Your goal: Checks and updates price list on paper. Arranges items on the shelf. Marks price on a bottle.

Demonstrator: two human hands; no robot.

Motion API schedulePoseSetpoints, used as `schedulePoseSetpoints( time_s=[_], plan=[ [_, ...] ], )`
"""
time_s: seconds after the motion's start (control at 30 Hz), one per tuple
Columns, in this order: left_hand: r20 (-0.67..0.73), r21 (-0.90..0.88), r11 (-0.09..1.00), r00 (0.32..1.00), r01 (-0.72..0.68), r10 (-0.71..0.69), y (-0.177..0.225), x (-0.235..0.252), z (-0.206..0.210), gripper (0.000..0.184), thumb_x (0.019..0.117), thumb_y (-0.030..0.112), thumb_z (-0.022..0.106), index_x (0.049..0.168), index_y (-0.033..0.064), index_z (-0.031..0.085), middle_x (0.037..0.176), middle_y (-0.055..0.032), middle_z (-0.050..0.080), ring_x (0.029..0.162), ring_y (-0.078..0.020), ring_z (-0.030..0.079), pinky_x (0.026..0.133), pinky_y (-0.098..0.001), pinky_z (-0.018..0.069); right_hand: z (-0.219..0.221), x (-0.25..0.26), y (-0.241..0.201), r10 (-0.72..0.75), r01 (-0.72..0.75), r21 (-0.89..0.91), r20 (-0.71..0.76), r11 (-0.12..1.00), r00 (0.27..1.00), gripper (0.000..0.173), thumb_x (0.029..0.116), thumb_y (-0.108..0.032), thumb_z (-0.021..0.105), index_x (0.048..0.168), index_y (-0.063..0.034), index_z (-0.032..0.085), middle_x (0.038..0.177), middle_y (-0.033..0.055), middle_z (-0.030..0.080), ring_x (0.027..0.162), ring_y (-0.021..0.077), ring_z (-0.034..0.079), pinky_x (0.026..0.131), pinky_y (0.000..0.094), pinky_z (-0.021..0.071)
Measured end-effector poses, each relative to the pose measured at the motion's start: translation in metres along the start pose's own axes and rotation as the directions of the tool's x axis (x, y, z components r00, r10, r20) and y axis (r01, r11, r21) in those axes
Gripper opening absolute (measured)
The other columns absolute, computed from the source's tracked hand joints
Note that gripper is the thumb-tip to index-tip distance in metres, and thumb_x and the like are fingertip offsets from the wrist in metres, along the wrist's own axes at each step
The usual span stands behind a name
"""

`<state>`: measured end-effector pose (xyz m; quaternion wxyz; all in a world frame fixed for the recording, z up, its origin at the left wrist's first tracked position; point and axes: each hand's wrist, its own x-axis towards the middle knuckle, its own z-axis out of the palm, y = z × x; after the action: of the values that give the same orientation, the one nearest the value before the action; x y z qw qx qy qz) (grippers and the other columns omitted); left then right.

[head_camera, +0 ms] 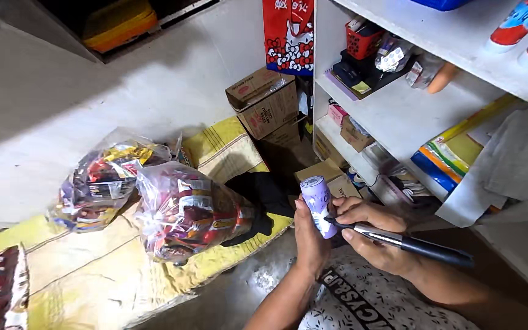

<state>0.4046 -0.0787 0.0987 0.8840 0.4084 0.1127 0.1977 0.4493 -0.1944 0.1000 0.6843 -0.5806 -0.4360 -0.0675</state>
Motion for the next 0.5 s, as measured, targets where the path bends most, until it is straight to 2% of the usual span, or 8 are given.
schedulePoseSetpoints(
  time_s=[0.2,0.33,0.5],
  plan=[
    [-0.011,0.000,1.000,1.000,0.019,-0.019,0.0011,-0.0021,0.0006,0.055,0.1034,0.056,0.042,0.119,0.0036,0.051,0.095,-0.0004,0.069,0.089,-0.0066,0.069,0.083,-0.0250,0.0581,0.0008,-0.0009,-0.0035,0.012,-0.011,-0.046,0.019,0.999,1.000,0.012,0.0959,-0.012,0.061,0.102,-0.0020,0.064,0.096,0.0053,0.069,0.104,0.0084,0.066,0.107,0.0327,0.0495],
    [-0.016,0.033,0.999,1.000,0.009,-0.009,0.0019,-0.0042,0.0006,0.051,0.1053,0.052,0.039,0.119,0.0045,0.051,0.096,0.0006,0.069,0.091,-0.0061,0.068,0.083,-0.0259,0.0581,0.0017,-0.0019,-0.0043,0.010,-0.011,-0.038,-0.020,0.999,1.000,0.010,0.0947,-0.010,0.062,0.101,-0.0017,0.065,0.097,0.0057,0.070,0.105,0.0099,0.067,0.105,0.0341,0.0528],
    [0.004,0.021,1.000,1.000,0.019,-0.020,0.0024,-0.0055,-0.0009,0.052,0.1053,0.053,0.038,0.119,0.0042,0.051,0.095,0.0003,0.069,0.089,-0.0059,0.068,0.083,-0.0250,0.0579,0.0008,-0.0037,-0.0038,-0.002,0.002,-0.028,-0.004,1.000,1.000,0.010,0.0952,-0.010,0.061,0.099,-0.0016,0.064,0.094,0.0055,0.069,0.101,0.0095,0.068,0.106,0.0359,0.0516]
  ],
)
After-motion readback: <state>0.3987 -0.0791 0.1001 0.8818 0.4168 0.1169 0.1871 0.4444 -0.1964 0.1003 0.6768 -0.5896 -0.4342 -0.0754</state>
